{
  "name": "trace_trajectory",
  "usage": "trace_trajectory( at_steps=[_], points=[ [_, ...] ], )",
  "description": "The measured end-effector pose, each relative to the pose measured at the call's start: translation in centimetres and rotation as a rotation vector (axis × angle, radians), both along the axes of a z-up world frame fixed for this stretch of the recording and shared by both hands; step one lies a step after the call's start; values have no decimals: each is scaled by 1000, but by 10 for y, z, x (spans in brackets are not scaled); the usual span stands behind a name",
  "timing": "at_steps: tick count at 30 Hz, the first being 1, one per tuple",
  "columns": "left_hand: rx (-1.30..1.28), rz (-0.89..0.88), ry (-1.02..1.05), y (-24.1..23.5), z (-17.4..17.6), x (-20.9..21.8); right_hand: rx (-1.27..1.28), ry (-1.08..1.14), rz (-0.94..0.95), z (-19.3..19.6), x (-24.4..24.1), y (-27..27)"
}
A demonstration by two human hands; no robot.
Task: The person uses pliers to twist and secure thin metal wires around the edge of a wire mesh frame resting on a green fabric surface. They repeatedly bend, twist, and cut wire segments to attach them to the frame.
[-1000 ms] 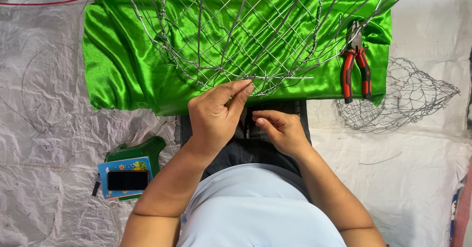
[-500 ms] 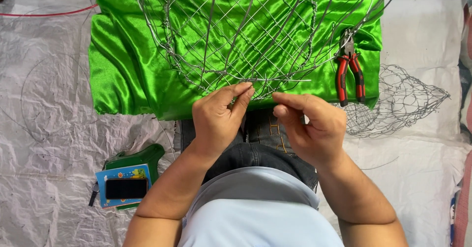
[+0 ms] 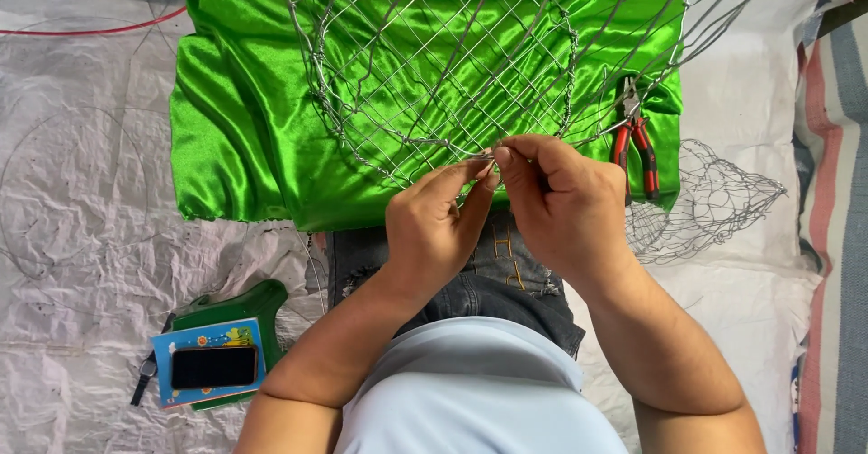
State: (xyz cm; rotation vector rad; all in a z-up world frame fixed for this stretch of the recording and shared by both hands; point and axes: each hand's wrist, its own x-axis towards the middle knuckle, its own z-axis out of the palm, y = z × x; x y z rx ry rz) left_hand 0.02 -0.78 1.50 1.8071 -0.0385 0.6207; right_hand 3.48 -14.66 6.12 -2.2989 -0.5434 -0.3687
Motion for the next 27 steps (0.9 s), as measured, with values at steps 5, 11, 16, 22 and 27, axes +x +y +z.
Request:
trace_trajectory(
  at_steps=[5, 11, 16, 22, 27],
  points=[
    [-98, 10, -51, -8, 0, 4, 24, 72, -8, 4, 1, -1],
    [-142, 9, -73, -10, -2, 5, 39, 191, -42, 12, -1, 3],
    [-147, 6, -102, -9, -6, 8, 63, 250, -54, 17, -1, 10],
    [-144, 29, -132, -11, -14, 11, 59, 246, -48, 13, 1, 8],
    [-171, 32, -143, -12, -16, 12, 103, 263, -68, 7, 2, 7]
  ],
)
